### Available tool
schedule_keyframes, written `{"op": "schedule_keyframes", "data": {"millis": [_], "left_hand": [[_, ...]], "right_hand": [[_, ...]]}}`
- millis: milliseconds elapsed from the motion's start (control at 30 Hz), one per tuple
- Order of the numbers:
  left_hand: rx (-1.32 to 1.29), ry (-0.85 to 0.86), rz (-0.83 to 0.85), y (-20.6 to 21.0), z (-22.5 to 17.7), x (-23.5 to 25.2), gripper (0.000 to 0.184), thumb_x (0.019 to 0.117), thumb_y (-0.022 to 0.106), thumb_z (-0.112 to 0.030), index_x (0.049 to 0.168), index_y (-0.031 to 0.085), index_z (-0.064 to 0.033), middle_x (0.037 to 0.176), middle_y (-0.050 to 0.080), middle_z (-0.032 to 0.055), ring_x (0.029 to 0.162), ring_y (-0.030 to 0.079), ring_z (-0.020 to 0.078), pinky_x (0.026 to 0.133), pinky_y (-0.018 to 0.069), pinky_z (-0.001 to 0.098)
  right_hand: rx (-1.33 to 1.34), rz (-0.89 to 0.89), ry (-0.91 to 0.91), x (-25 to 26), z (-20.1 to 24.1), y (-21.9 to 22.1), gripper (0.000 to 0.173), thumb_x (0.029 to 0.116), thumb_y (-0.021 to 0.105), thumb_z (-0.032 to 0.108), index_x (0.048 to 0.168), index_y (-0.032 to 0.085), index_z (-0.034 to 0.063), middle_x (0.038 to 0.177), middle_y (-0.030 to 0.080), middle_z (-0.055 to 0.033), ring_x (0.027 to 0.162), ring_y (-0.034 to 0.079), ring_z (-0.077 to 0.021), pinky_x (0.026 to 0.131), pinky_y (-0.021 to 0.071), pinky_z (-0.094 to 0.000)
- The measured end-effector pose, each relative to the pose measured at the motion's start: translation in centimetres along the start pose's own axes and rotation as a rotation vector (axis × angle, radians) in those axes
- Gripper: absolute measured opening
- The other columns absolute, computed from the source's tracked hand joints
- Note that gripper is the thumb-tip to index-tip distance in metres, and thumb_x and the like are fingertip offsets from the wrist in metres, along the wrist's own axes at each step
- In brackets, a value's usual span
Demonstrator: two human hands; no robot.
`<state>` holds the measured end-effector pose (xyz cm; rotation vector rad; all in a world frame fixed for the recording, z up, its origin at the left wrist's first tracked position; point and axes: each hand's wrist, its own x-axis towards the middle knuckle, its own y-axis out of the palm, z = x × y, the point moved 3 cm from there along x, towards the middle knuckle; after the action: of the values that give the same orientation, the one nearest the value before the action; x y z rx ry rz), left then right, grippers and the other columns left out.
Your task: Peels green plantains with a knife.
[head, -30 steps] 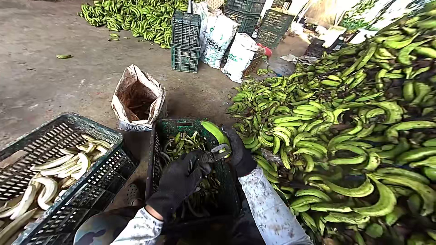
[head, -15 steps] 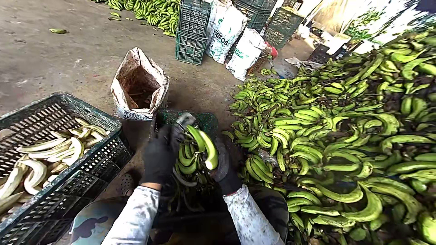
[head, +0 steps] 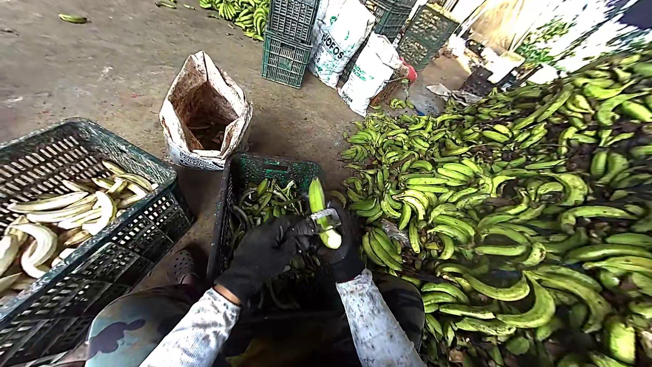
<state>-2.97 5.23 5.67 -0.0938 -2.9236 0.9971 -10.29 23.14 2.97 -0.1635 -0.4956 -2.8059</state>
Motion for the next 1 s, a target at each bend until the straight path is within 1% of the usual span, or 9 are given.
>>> {"op": "schedule_keyframes", "data": {"millis": [100, 167, 267, 333, 467, 600, 700, 833, 1000], "left_hand": [[0.250, -0.005, -0.337, -1.3, 2.0, 1.0, 0.043, 0.0938, 0.066, -0.037, 0.133, 0.067, -0.0194, 0.114, 0.069, 0.0198, 0.101, 0.066, 0.0442, 0.083, 0.0512, 0.0662], [0.236, -0.058, -0.505, -2.6, 2.8, 1.1, 0.046, 0.0946, 0.068, -0.036, 0.136, 0.064, -0.0173, 0.114, 0.067, 0.0226, 0.100, 0.066, 0.0461, 0.081, 0.0517, 0.0667], [0.055, -0.118, -0.455, -4.0, 2.2, 0.5, 0.045, 0.1006, 0.060, -0.034, 0.142, 0.057, -0.0174, 0.122, 0.065, 0.0190, 0.103, 0.066, 0.0394, 0.084, 0.0521, 0.0649], [-0.058, -0.058, -0.307, -2.9, 1.2, -0.4, 0.041, 0.1030, 0.055, -0.040, 0.138, 0.060, -0.0202, 0.110, 0.071, 0.0090, 0.091, 0.070, 0.0251, 0.080, 0.0572, 0.0554], [-0.157, 0.036, -0.077, 0.0, -0.9, -2.3, 0.048, 0.1021, 0.052, -0.048, 0.139, 0.061, -0.0188, 0.114, 0.071, 0.0049, 0.096, 0.069, 0.0175, 0.086, 0.0578, 0.0467], [-0.058, 0.043, -0.117, -0.2, -0.4, -1.8, 0.045, 0.1009, 0.051, -0.044, 0.136, 0.064, -0.0193, 0.114, 0.071, 0.0076, 0.097, 0.069, 0.0230, 0.086, 0.0559, 0.0513], [0.116, 0.048, -0.274, -1.7, 1.9, -0.2, 0.043, 0.0985, 0.056, -0.041, 0.134, 0.066, -0.0187, 0.112, 0.071, 0.0132, 0.099, 0.069, 0.0331, 0.085, 0.0537, 0.0611], [0.166, -0.157, -0.416, -4.3, 3.4, 0.4, 0.047, 0.1020, 0.058, -0.041, 0.142, 0.058, -0.0174, 0.119, 0.066, 0.0230, 0.100, 0.066, 0.0453, 0.082, 0.0508, 0.0691], [-0.012, -0.079, -0.348, -2.6, 2.2, -0.6, 0.048, 0.1027, 0.052, -0.044, 0.143, 0.057, -0.0181, 0.120, 0.068, 0.0120, 0.100, 0.068, 0.0290, 0.086, 0.0553, 0.0581]], "right_hand": [[0.343, 0.098, 0.319, -1.2, -1.6, 2.0, 0.035, 0.1053, 0.038, 0.032, 0.109, 0.058, 0.0037, 0.077, 0.067, -0.0089, 0.057, 0.064, -0.0131, 0.050, 0.0554, -0.0253], [0.360, 0.124, 0.392, -1.9, -1.6, 2.4, 0.038, 0.1076, 0.032, 0.032, 0.115, 0.056, 0.0032, 0.081, 0.068, -0.0109, 0.058, 0.065, -0.0147, 0.050, 0.0564, -0.0261], [0.279, 0.069, 0.283, -1.3, -1.4, 0.9, 0.038, 0.1051, 0.032, 0.028, 0.119, 0.059, 0.0046, 0.086, 0.070, -0.0100, 0.065, 0.068, -0.0146, 0.055, 0.0583, -0.0276], [0.079, -0.038, 0.059, -0.2, -0.1, -0.1, 0.032, 0.1086, 0.033, 0.027, 0.112, 0.061, 0.0108, 0.084, 0.070, 0.0008, 0.067, 0.067, -0.0049, 0.058, 0.0584, -0.0201], [-0.132, -0.299, -0.184, 2.2, 2.8, 0.8, 0.043, 0.1023, 0.048, 0.037, 0.139, 0.050, 0.0136, 0.107, 0.064, -0.0001, 0.088, 0.064, -0.0078, 0.075, 0.0570, -0.0284], [-0.293, -0.252, -0.178, 2.0, 3.7, 2.1, 0.051, 0.1050, 0.044, 0.039, 0.150, 0.042, 0.0164, 0.123, 0.061, -0.0037, 0.102, 0.062, -0.0099, 0.086, 0.0554, -0.0314], [0.050, 0.088, 0.100, 0.4, 0.9, 2.9, 0.033, 0.1046, 0.044, 0.035, 0.117, 0.062, 0.0093, 0.086, 0.069, -0.0026, 0.069, 0.066, -0.0066, 0.061, 0.0568, -0.0223], [0.308, 0.459, 0.514, -1.7, -1.2, 3.5, 0.043, 0.0991, 0.057, 0.044, 0.125, 0.054, 0.0092, 0.090, 0.071, -0.0109, 0.063, 0.068, -0.0169, 0.054, 0.0585, -0.0289], [0.058, 0.107, 0.156, -0.3, 0.2, 1.7, 0.045, 0.0993, 0.053, 0.039, 0.130, 0.055, 0.0064, 0.100, 0.070, -0.0100, 0.081, 0.068, -0.0164, 0.070, 0.0594, -0.0323]]}}
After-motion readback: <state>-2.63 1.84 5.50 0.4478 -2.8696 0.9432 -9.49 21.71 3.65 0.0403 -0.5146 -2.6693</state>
